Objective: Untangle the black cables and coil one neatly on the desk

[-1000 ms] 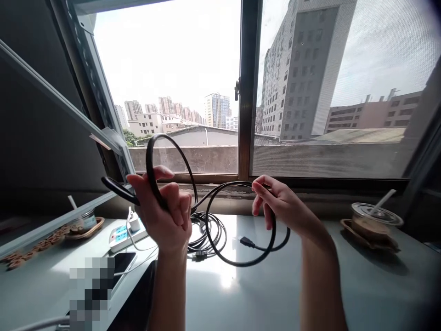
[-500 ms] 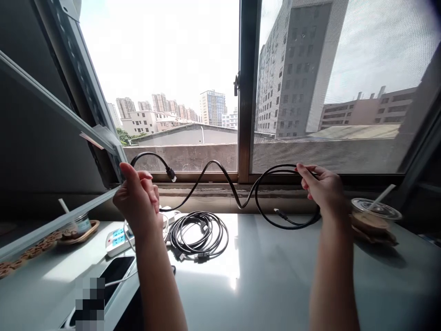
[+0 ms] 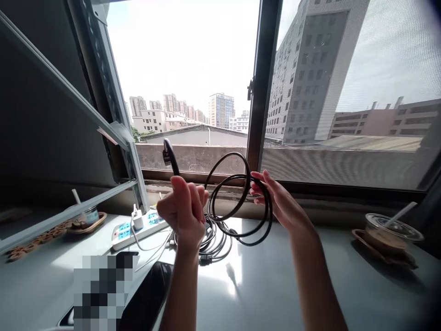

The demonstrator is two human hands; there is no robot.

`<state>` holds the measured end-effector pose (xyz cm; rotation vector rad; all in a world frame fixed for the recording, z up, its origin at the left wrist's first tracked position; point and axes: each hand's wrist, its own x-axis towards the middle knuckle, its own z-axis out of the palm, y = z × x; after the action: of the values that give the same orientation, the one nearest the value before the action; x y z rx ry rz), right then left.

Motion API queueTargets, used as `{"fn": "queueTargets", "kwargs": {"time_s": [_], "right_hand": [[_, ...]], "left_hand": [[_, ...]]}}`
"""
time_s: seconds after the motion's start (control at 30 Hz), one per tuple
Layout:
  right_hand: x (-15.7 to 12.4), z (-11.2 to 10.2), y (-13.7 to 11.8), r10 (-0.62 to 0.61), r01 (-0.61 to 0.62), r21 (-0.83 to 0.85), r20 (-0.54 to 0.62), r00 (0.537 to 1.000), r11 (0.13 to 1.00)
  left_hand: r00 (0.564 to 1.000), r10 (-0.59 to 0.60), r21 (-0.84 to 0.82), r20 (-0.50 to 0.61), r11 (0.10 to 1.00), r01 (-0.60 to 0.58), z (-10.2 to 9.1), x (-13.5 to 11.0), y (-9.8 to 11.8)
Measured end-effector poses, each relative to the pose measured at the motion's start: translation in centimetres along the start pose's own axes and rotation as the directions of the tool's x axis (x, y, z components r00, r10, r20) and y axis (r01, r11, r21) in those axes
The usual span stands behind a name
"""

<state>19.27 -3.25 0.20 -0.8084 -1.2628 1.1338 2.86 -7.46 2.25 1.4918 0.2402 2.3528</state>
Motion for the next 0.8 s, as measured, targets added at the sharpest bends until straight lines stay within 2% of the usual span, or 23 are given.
{"fn": "queueTargets", "kwargs": {"time_s": [0.07,0.13,0.17,0.23,0.27,0.33,0.37,0.4,0.43,0.47,0.5,0.53,0.6,0.67,0.7,0.73,0.8], "right_hand": [[0.3,0.5,0.6,0.043,-0.049,0.051,0.102,0.994,0.998],[0.5,0.9,0.8,0.096,-0.126,0.106,0.246,0.964,0.986],[0.5,1.1,0.8,0.117,-0.166,0.138,0.31,0.944,0.976],[0.4,1.4,0.5,0.131,-0.228,0.217,0.386,0.913,0.949],[0.3,1.5,0.3,0.132,-0.248,0.261,0.394,0.909,0.933],[0.1,1.4,-0.3,0.131,-0.263,0.336,0.366,0.921,0.904],[0.0,1.1,-0.6,0.137,-0.261,0.353,0.339,0.931,0.898],[-0.1,0.8,-0.8,0.138,-0.247,0.355,0.305,0.942,0.902],[-0.2,0.3,-1.0,0.127,-0.218,0.342,0.269,0.955,0.914],[-0.3,-0.2,-1.1,0.098,-0.173,0.318,0.237,0.967,0.932],[-0.4,-0.8,-1.2,0.051,-0.112,0.286,0.211,0.976,0.952],[-0.5,-1.4,-1.3,-0.006,-0.044,0.251,0.193,0.981,0.967],[-0.7,-2.5,-1.5,-0.118,0.085,0.19,0.167,0.979,0.978],[-1.0,-3.4,-1.7,-0.203,0.184,0.138,0.136,0.97,0.973],[-1.1,-3.7,-1.8,-0.235,0.222,0.112,0.122,0.964,0.969],[-1.3,-3.9,-1.9,-0.264,0.256,0.083,0.11,0.958,0.963],[-1.7,-4.2,-2.1,-0.32,0.319,0.024,0.099,0.942,0.947]], "left_hand": [[0.989,0.005,-0.012,0.147,1.0,-0.003,-0.2,-0.3,-0.1],[0.931,-0.011,0.063,0.364,0.998,-0.013,-0.7,-0.4,0.2],[0.877,-0.036,0.119,0.478,0.993,-0.024,-0.9,-0.5,0.5],[0.726,-0.132,0.231,0.674,0.972,-0.038,-1.1,-0.5,1.4],[0.645,-0.2,0.294,0.737,0.955,-0.04,-1.0,-0.5,1.9],[0.498,-0.349,0.432,0.793,0.9,-0.058,-0.5,-0.7,2.4],[0.445,-0.411,0.493,0.795,0.866,-0.081,-0.1,-0.9,2.5],[0.41,-0.461,0.544,0.787,0.831,-0.111,0.2,-1.0,2.3],[0.401,-0.485,0.577,0.777,0.804,-0.146,0.6,-1.2,2.0],[0.414,-0.486,0.593,0.769,0.784,-0.182,1.0,-1.4,1.6],[0.448,-0.469,0.601,0.761,0.769,-0.217,1.3,-1.6,1.1],[0.506,-0.43,0.603,0.748,0.759,-0.246,1.5,-1.7,0.6],[0.659,-0.29,0.586,0.694,0.76,-0.282,1.7,-1.6,-0.2],[0.801,-0.138,0.566,0.583,0.776,-0.279,1.7,-1.2,-0.6],[0.855,-0.083,0.568,0.511,0.779,-0.264,1.6,-0.9,-0.7],[0.894,-0.051,0.579,0.445,0.777,-0.245,1.4,-0.7,-0.9],[0.934,-0.055,0.626,0.353,0.756,-0.192,1.0,-0.2,-1.3]]}}
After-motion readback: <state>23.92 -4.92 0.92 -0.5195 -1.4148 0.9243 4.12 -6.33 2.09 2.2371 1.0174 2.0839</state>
